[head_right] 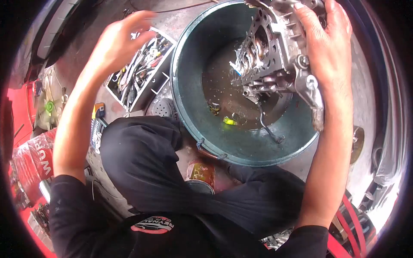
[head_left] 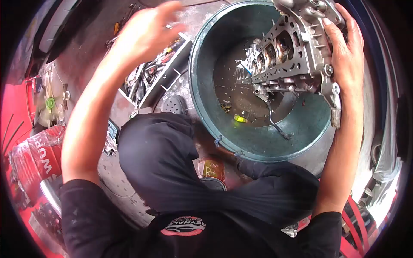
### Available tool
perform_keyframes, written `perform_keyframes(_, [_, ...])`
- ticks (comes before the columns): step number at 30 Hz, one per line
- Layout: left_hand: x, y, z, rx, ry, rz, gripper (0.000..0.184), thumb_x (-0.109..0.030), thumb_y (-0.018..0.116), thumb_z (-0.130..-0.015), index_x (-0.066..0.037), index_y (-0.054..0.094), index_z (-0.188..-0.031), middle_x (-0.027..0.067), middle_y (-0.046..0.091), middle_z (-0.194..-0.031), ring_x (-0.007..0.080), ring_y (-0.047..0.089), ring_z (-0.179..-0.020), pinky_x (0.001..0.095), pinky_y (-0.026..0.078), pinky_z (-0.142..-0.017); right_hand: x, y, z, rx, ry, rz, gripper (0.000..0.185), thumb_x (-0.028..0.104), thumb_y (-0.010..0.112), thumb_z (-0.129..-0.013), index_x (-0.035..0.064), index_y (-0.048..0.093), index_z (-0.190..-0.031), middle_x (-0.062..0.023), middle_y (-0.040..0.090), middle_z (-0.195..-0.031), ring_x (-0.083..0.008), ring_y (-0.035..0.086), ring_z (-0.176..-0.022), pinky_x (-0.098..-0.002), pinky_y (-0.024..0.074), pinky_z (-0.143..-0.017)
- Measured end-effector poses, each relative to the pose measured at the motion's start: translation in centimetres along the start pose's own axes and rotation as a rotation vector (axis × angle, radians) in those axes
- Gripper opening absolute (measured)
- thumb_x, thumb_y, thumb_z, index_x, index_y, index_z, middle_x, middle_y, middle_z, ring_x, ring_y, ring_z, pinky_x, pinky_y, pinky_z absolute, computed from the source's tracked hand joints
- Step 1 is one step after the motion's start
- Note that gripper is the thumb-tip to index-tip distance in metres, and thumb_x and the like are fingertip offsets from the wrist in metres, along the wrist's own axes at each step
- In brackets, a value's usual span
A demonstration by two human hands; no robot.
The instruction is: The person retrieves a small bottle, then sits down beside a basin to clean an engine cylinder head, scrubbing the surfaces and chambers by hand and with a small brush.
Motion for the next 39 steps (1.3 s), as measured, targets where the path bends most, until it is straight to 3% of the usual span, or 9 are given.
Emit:
perform_keyframes(8, [-10.7,12.8,-3.8,0.593,0.166,-0.115,0.045,-0.027,0.067,-0.082,-0.004,0.059,-0.119,0.0191,0.067,-0.107,0.0349,0.063,-0.104,0.0436,0.050,-0.089,-1.8,0.0,-0.3,0.026,-0.041,-0.028,0.052,0.022,0.059,-0.083,0.0037,0.047,-0.130,-0.0210,0.040,-0.138,-0.0383,0.025,-0.138,-0.0445,0.0217,-0.113])
perform_keyframes(16, [-9.1,18.4,0.8,0.225,-0.222,0.257,0.043,-0.026,0.067,-0.083,-0.002,0.062,-0.118,0.0187,0.068,-0.107,0.0308,0.065,-0.103,0.0376,0.050,-0.091,-2.7,-0.7,-0.5,0.066,-0.031,-0.250,0.058,0.027,0.063,-0.077,0.0021,0.049,-0.128,-0.0200,0.045,-0.133,-0.0372,0.027,-0.135,-0.0426,0.0240,-0.112])
perform_keyframes(18, [-9.8,16.1,2.5,0.018,-0.340,0.299,0.041,-0.026,0.068,-0.082,0.000,0.064,-0.114,0.0176,0.069,-0.104,0.0289,0.067,-0.100,0.0365,0.051,-0.090,-7.3,4.0,-1.9,-0.294,-0.314,-0.089,0.060,0.029,0.064,-0.076,0.0019,0.050,-0.128,-0.0189,0.045,-0.134,-0.0364,0.028,-0.133,-0.0416,0.0243,-0.112])
perform_keyframes(20, [-10.1,16.2,4.7,0.025,-0.441,0.430,0.037,-0.023,0.069,-0.082,0.000,0.066,-0.110,0.0168,0.070,-0.102,0.0258,0.068,-0.096,0.0351,0.051,-0.087,-4.0,-0.3,-0.5,0.026,-0.007,-0.296,0.062,0.030,0.064,-0.076,0.0023,0.049,-0.130,-0.0188,0.043,-0.138,-0.0364,0.025,-0.136,-0.0412,0.0224,-0.114])
perform_keyframes(27, [-9.8,15.0,6.0,-0.043,-0.430,0.564,0.039,-0.023,0.070,-0.082,0.003,0.065,-0.111,0.0115,0.071,-0.085,0.0176,0.068,-0.080,0.0303,0.052,-0.077,-4.7,-0.2,-1.0,0.054,-0.011,-0.280,0.062,0.032,0.066,-0.076,0.0036,0.051,-0.129,-0.0185,0.040,-0.140,-0.0351,0.026,-0.135,-0.0403,0.0223,-0.114])
perform_keyframes(30, [-9.7,13.6,7.2,-0.093,-0.425,0.410,0.034,-0.024,0.071,-0.080,0.000,0.068,-0.105,0.0149,0.071,-0.087,0.0258,0.069,-0.082,0.0353,0.053,-0.079,-4.7,0.4,-1.3,0.035,-0.079,-0.201,0.056,0.026,0.067,-0.074,0.0047,0.054,-0.124,-0.0191,0.044,-0.136,-0.0358,0.029,-0.133,-0.0410,0.0242,-0.112])
perform_keyframes(33, [-8.4,16.1,7.4,0.099,-0.439,0.403,0.034,-0.028,0.073,-0.078,-0.001,0.068,-0.097,0.0186,0.070,-0.094,0.0297,0.068,-0.093,0.0391,0.052,-0.084,-4.1,1.2,-1.6,0.054,-0.335,0.176,0.055,0.024,0.066,-0.074,0.0050,0.054,-0.125,-0.0194,0.043,-0.136,-0.0368,0.028,-0.133,-0.0411,0.0234,-0.112])
perform_keyframes(36, [-10.3,19.7,6.4,0.362,-0.408,0.235,0.037,-0.033,0.073,-0.078,-0.003,0.069,-0.099,0.0183,0.069,-0.103,0.0308,0.066,-0.101,0.0384,0.053,-0.087,-4.3,0.6,-1.3,0.050,-0.033,-0.164,0.056,0.021,0.062,-0.074,0.0050,0.053,-0.127,-0.0218,0.042,-0.134,-0.0357,0.034,-0.130,-0.0405,0.0302,-0.109])
perform_keyframes(39, [-11.7,26.0,6.1,0.681,-0.331,0.101,0.041,-0.034,0.072,-0.080,-0.005,0.068,-0.109,0.0131,0.068,-0.113,0.0273,0.064,-0.109,0.0357,0.052,-0.091,-1.6,-0.6,-0.3,0.032,-0.101,-0.123,0.054,0.019,0.061,-0.075,0.0037,0.052,-0.126,-0.0189,0.045,-0.124,-0.0302,0.049,-0.110,-0.0366,0.0415,-0.097])
Point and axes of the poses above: each hand's wrist, its own z-axis away from the middle knuckle, its own y-axis out of the palm, x = y × z, the point moved 6 cm from there along -z, towards the middle knuckle
